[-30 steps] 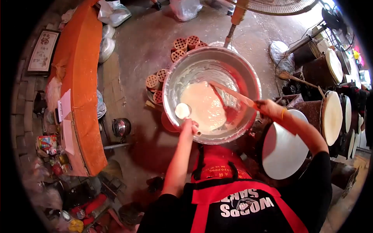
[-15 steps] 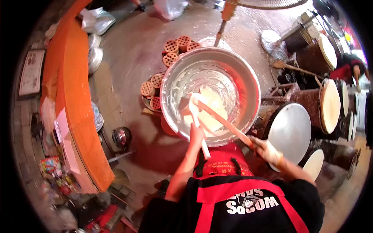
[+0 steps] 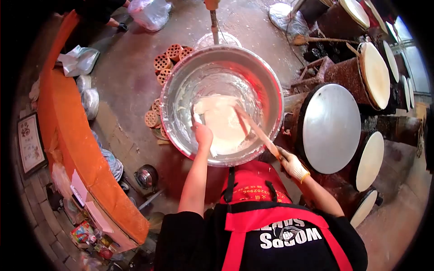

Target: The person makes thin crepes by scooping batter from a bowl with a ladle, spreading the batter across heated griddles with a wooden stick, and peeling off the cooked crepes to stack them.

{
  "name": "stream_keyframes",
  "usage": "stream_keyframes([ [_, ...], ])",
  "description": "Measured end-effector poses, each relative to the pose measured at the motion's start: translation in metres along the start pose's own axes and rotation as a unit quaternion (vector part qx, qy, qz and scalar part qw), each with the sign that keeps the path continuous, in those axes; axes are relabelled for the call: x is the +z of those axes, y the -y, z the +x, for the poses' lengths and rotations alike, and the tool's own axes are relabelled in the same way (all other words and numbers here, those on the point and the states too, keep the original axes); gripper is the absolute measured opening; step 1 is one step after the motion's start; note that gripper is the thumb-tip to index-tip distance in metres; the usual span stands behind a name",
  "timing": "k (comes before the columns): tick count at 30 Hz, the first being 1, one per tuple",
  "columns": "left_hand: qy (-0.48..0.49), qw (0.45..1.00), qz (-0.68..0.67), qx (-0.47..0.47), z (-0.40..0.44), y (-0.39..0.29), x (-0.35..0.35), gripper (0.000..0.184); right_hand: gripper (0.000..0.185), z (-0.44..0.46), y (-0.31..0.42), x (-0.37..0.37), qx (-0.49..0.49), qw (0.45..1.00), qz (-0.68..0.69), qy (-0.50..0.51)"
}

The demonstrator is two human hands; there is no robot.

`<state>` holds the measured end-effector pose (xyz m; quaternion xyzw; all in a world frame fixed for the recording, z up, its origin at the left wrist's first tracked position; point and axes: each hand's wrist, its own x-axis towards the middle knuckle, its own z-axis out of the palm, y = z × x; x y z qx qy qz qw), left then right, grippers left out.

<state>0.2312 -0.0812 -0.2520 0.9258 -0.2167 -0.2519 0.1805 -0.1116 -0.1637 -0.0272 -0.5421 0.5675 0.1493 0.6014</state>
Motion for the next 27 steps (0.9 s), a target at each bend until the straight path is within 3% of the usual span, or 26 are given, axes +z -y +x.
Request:
stream_keyframes([
  [3, 0.149, 0.986, -0.066, -0.045, -0.019, -0.031, -0.018, 0.042, 0.043, 0.013, 0.011, 0.011, -0.049, 0.998, -0.025, 0.042],
  [5, 0.276, 0.936, -0.209, -0.06, -0.02, -0.032, -0.009, 0.035, 0.045, 0.007, 0.018, 0.008, -0.092, 0.991, -0.082, 0.054],
  [6, 0.339, 0.873, -0.33, -0.12, -0.027, -0.03, -0.007, 0.03, 0.046, 0.001, 0.015, 0.005, -0.11, 0.987, -0.107, 0.054],
  [8, 0.436, 0.679, -0.545, -0.226, -0.041, -0.032, -0.004, 0.019, 0.049, -0.011, -0.002, 0.002, -0.155, 0.975, -0.15, 0.044],
  [9, 0.402, 0.71, -0.539, -0.208, -0.071, -0.051, -0.018, 0.009, 0.051, -0.015, -0.02, 0.001, -0.182, 0.968, -0.167, 0.033],
  [12, 0.352, 0.659, -0.644, -0.167, -0.139, -0.077, -0.048, 0.014, 0.061, -0.033, -0.057, -0.004, -0.278, 0.944, -0.175, 0.02],
  [16, 0.321, 0.552, -0.76, -0.119, -0.198, -0.09, -0.101, 0.021, 0.066, -0.076, -0.068, -0.005, -0.339, 0.914, -0.223, -0.006],
  [18, 0.307, 0.541, -0.778, -0.085, -0.227, -0.101, -0.143, 0.022, 0.066, -0.09, -0.074, -0.005, -0.383, 0.894, -0.231, -0.033],
  [20, 0.263, 0.595, -0.757, -0.063, -0.258, -0.123, -0.199, 0.022, 0.067, -0.104, -0.069, -0.011, -0.398, 0.882, -0.246, -0.044],
  [21, 0.258, 0.593, -0.759, -0.078, -0.267, -0.131, -0.227, 0.023, 0.067, -0.109, -0.067, -0.015, -0.421, 0.874, -0.237, -0.051],
  [22, 0.277, 0.557, -0.78, -0.06, -0.274, -0.134, -0.252, 0.025, 0.067, -0.116, -0.058, -0.02, -0.444, 0.864, -0.23, -0.057],
  [24, 0.299, 0.593, -0.747, 0.014, -0.291, -0.147, -0.308, 0.026, 0.066, -0.126, -0.039, -0.032, -0.512, 0.815, -0.249, -0.11],
  [27, 0.177, 0.729, -0.652, 0.106, -0.329, -0.185, -0.387, 0.029, 0.061, -0.128, -0.007, -0.04, -0.584, 0.751, -0.217, -0.218],
])
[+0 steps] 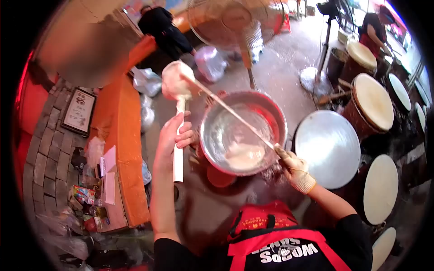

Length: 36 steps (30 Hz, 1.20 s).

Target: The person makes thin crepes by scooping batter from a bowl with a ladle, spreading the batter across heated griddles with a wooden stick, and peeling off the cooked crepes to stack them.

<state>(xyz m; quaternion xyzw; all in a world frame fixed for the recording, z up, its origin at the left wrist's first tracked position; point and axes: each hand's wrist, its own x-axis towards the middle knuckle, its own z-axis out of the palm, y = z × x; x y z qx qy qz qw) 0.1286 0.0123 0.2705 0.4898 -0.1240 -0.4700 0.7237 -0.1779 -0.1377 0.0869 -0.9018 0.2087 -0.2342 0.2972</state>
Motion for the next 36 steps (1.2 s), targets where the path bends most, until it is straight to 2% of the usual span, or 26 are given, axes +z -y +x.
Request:
stream_keyframes([
  [1, 0.013, 0.999, 0.031, 0.006, 0.002, -0.016, -0.002, 0.026, 0.062, 0.016, 0.014, -0.009, -0.054, 0.994, 0.031, -0.095],
  [3, 0.036, 0.995, 0.092, 0.003, 0.014, -0.039, -0.015, 0.021, 0.063, 0.035, 0.0, 0.015, -0.049, 0.989, 0.007, -0.143],
  [5, 0.007, 0.989, 0.137, -0.05, 0.03, -0.039, -0.019, 0.025, 0.061, 0.051, 0.021, 0.021, -0.07, 0.977, -0.077, -0.188],
  [6, -0.003, 0.99, 0.084, -0.114, 0.045, -0.041, -0.025, 0.024, 0.057, 0.051, 0.016, 0.041, -0.026, 0.968, -0.2, -0.151],
  [9, -0.005, 0.955, -0.069, -0.288, 0.096, -0.027, -0.063, 0.022, 0.058, 0.025, 0.008, 0.059, 0.027, 0.97, -0.241, -0.037],
  [11, 0.031, 0.915, -0.129, -0.38, 0.119, -0.015, -0.08, 0.021, 0.058, -0.016, -0.015, 0.052, -0.004, 0.976, -0.214, -0.036],
  [12, 0.033, 0.914, -0.108, -0.39, 0.124, -0.014, -0.081, 0.021, 0.055, -0.04, -0.024, 0.045, 0.008, 0.971, -0.233, -0.044],
  [13, 0.037, 0.911, -0.087, -0.401, 0.13, -0.011, -0.078, 0.021, 0.053, -0.065, -0.024, 0.028, -0.019, 0.96, -0.263, -0.091],
  [14, 0.052, 0.899, -0.093, -0.425, 0.132, -0.009, -0.068, 0.015, 0.051, -0.091, -0.029, 0.015, -0.018, 0.95, -0.291, -0.111],
  [15, 0.068, 0.897, -0.067, -0.432, 0.138, -0.005, -0.06, 0.014, 0.055, -0.12, -0.031, 0.002, 0.01, 0.952, -0.293, -0.089],
  [17, 0.104, 0.874, -0.057, -0.471, 0.136, -0.003, -0.021, 0.013, 0.062, -0.167, -0.035, -0.01, 0.057, 0.936, -0.318, -0.138],
  [18, 0.14, 0.862, -0.042, -0.485, 0.133, 0.0, 0.003, 0.012, 0.065, -0.176, -0.025, -0.018, 0.068, 0.953, -0.238, -0.176],
  [19, 0.165, 0.858, -0.014, -0.487, 0.131, 0.004, 0.028, 0.012, 0.06, -0.181, -0.014, -0.025, 0.123, 0.963, -0.159, -0.179],
  [21, 0.222, 0.848, 0.031, -0.48, 0.13, 0.018, 0.077, 0.012, 0.055, -0.18, -0.011, -0.035, 0.127, 0.962, -0.117, -0.212],
  [23, 0.285, 0.851, 0.129, -0.422, 0.133, 0.042, 0.128, 0.009, 0.052, -0.17, 0.006, -0.062, 0.268, 0.954, 0.001, -0.131],
  [25, 0.318, 0.875, 0.285, -0.229, 0.101, 0.066, 0.183, 0.012, 0.053, -0.146, -0.001, -0.078, 0.04, 0.959, -0.125, -0.251],
  [27, 0.352, 0.849, 0.382, -0.098, 0.094, 0.106, 0.222, 0.019, 0.053, -0.133, 0.014, -0.11, 0.154, 0.961, -0.132, -0.187],
  [28, 0.353, 0.839, 0.412, -0.035, 0.073, 0.123, 0.239, 0.024, 0.053, -0.132, 0.02, -0.125, 0.178, 0.953, -0.145, -0.199],
  [30, 0.351, 0.773, 0.521, 0.082, 0.058, 0.169, 0.262, 0.029, 0.053, -0.139, 0.014, -0.145, 0.206, 0.932, -0.172, -0.244],
  [31, 0.353, 0.732, 0.568, 0.129, 0.054, 0.191, 0.273, 0.031, 0.052, -0.148, 0.012, -0.156, 0.251, 0.919, -0.178, -0.245],
  [33, 0.362, 0.684, 0.598, 0.211, 0.052, 0.241, 0.279, 0.03, 0.051, -0.17, 0.017, -0.174, 0.368, 0.895, -0.127, -0.219],
  [34, 0.358, 0.69, 0.589, 0.219, 0.05, 0.268, 0.28, 0.031, 0.048, -0.191, -0.001, -0.168, 0.358, 0.892, -0.094, -0.26],
  [36, 0.346, 0.706, 0.588, 0.191, 0.044, 0.313, 0.279, 0.031, 0.045, -0.231, -0.023, -0.156, 0.409, 0.869, 0.054, -0.273],
])
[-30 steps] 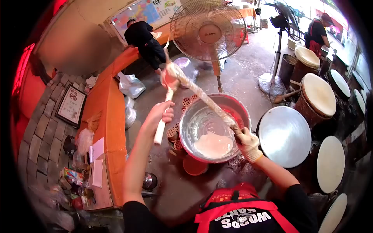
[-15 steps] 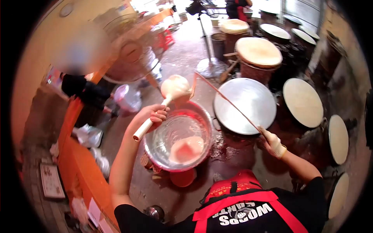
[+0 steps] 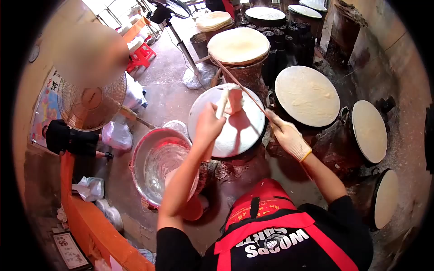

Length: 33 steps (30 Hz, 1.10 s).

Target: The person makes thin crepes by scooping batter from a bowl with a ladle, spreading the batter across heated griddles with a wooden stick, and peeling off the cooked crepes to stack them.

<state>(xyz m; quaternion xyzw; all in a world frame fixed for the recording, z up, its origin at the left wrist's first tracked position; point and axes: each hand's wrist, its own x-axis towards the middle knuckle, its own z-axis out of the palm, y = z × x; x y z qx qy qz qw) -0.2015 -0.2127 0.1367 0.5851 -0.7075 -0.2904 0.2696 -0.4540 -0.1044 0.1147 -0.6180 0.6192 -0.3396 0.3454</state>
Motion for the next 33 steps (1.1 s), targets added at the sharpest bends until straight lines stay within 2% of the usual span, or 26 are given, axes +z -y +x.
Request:
stream_keyframes([
  [2, -0.015, 0.997, -0.064, -0.037, 0.003, 0.02, 0.045, 0.03, 0.046, -0.011, -0.032, 0.005, 0.098, 0.983, 0.156, 0.022],
  [3, -0.031, 0.993, -0.105, -0.052, 0.005, 0.027, 0.064, 0.029, 0.046, -0.02, -0.038, 0.008, 0.162, 0.957, 0.241, 0.029],
  [5, -0.064, 0.975, -0.169, -0.125, 0.0, 0.015, 0.085, 0.024, 0.049, -0.033, -0.073, 0.028, 0.241, 0.934, 0.256, 0.064],
  [6, -0.102, 0.969, -0.196, -0.108, 0.003, 0.025, 0.1, 0.022, 0.048, -0.037, -0.103, 0.053, 0.115, 0.983, 0.141, -0.015],
  [7, -0.14, 0.96, -0.223, -0.091, 0.005, 0.035, 0.113, 0.02, 0.048, -0.039, -0.131, 0.077, -0.015, 0.995, 0.02, -0.092],
  [10, -0.169, 0.908, -0.364, -0.122, 0.006, 0.031, 0.113, 0.019, 0.045, -0.062, -0.093, 0.065, 0.126, 0.977, -0.164, -0.055],
  [13, -0.179, 0.894, -0.4, -0.096, 0.011, 0.011, 0.076, 0.018, 0.044, -0.08, -0.097, 0.072, 0.177, 0.962, -0.197, -0.064],
  [16, -0.123, 0.85, -0.51, -0.049, 0.012, 0.007, 0.035, 0.018, 0.046, -0.062, -0.078, 0.089, 0.196, 0.968, -0.142, -0.058],
  [17, -0.106, 0.831, -0.545, -0.032, 0.011, 0.006, 0.023, 0.019, 0.044, -0.046, -0.097, 0.108, 0.147, 0.986, -0.03, -0.079],
  [18, -0.083, 0.82, -0.562, -0.068, 0.009, 0.007, 0.013, 0.021, 0.042, -0.028, -0.071, 0.11, 0.187, 0.978, 0.061, -0.069],
  [19, -0.059, 0.807, -0.579, -0.104, 0.005, 0.01, 0.004, 0.023, 0.042, -0.009, -0.076, 0.128, 0.13, 0.985, 0.025, -0.108],
  [20, -0.035, 0.792, -0.593, -0.141, 0.001, 0.016, -0.005, 0.025, 0.041, 0.006, -0.058, 0.137, 0.168, 0.966, 0.171, -0.096],
  [21, 0.006, 0.805, -0.569, -0.164, -0.004, 0.034, -0.01, 0.03, 0.04, 0.018, -0.045, 0.141, 0.201, 0.924, 0.314, -0.083],
  [23, 0.062, 0.838, -0.507, -0.195, -0.021, 0.064, -0.014, 0.03, 0.039, 0.031, -0.041, 0.143, 0.276, 0.84, 0.466, -0.036],
  [25, 0.071, 0.821, -0.505, -0.257, -0.043, 0.08, -0.011, 0.023, 0.041, 0.01, -0.046, 0.142, 0.241, 0.785, 0.57, -0.034],
  [27, 0.058, 0.788, -0.534, -0.3, -0.067, 0.103, -0.003, 0.02, 0.041, -0.025, -0.047, 0.153, 0.227, 0.787, 0.563, -0.111],
  [29, 0.059, 0.777, -0.546, -0.309, -0.092, 0.111, -0.008, 0.021, 0.039, -0.044, -0.04, 0.177, 0.266, 0.796, 0.496, -0.221],
  [30, 0.055, 0.756, -0.579, -0.3, -0.105, 0.113, -0.01, 0.021, 0.037, -0.043, -0.039, 0.189, 0.281, 0.792, 0.489, -0.234],
  [33, 0.05, 0.756, -0.579, -0.301, -0.14, 0.102, -0.036, 0.021, 0.036, -0.012, -0.023, 0.216, 0.262, 0.814, 0.47, -0.219],
])
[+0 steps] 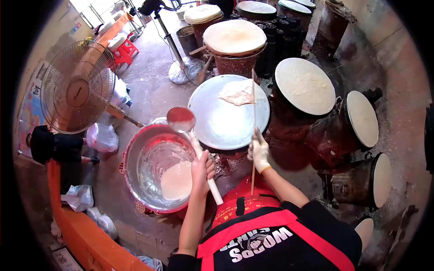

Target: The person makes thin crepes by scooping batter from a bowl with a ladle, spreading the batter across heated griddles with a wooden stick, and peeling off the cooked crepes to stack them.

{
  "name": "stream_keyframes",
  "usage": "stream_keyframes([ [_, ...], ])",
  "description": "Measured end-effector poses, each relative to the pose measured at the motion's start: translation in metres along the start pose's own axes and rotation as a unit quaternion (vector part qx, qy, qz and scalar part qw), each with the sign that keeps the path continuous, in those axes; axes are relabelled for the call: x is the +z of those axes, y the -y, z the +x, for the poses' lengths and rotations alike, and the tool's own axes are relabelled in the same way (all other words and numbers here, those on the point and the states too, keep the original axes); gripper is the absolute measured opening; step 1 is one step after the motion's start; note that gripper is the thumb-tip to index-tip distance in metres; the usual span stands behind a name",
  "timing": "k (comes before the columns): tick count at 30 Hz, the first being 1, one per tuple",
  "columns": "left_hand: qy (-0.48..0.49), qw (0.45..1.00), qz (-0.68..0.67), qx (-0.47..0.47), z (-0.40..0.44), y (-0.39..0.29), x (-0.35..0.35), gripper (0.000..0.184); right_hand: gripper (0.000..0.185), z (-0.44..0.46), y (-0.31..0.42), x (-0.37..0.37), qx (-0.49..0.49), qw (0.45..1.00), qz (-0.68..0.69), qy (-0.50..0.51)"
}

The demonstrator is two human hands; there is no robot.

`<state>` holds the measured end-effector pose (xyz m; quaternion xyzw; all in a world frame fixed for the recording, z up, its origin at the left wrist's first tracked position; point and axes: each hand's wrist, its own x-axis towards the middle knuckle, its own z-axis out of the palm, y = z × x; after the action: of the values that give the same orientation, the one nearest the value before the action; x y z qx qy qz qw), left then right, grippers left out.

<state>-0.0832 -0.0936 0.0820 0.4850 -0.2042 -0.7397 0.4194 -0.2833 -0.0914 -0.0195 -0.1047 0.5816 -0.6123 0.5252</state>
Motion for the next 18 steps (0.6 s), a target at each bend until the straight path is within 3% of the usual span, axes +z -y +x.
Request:
stream_keyframes([
  [3, 0.028, 0.998, -0.054, -0.022, -0.03, 0.005, -0.028, 0.019, 0.035, 0.021, 0.005, 0.045, -0.02, 0.999, -0.035, 0.008],
  [5, -0.02, 1.0, -0.017, 0.001, -0.038, 0.011, -0.04, 0.017, 0.036, 0.029, 0.018, 0.053, -0.021, 0.995, -0.085, 0.048],
  [8, -0.052, 0.999, -0.007, 0.0, -0.038, 0.036, -0.085, 0.016, 0.035, 0.028, 0.038, 0.027, 0.062, 0.992, -0.037, 0.105],
  [10, -0.113, 0.993, 0.007, -0.013, -0.052, 0.034, -0.087, 0.015, 0.036, 0.006, 0.039, -0.001, 0.009, 0.995, -0.057, 0.086],
  [13, -0.131, 0.991, 0.013, 0.002, -0.063, 0.045, -0.103, 0.015, 0.035, -0.005, 0.02, -0.019, -0.036, 0.995, -0.08, -0.049],
  [18, -0.17, 0.985, -0.03, -0.007, -0.073, 0.056, -0.102, 0.013, 0.037, 0.014, 0.011, 0.019, -0.054, 0.984, -0.165, 0.039],
])
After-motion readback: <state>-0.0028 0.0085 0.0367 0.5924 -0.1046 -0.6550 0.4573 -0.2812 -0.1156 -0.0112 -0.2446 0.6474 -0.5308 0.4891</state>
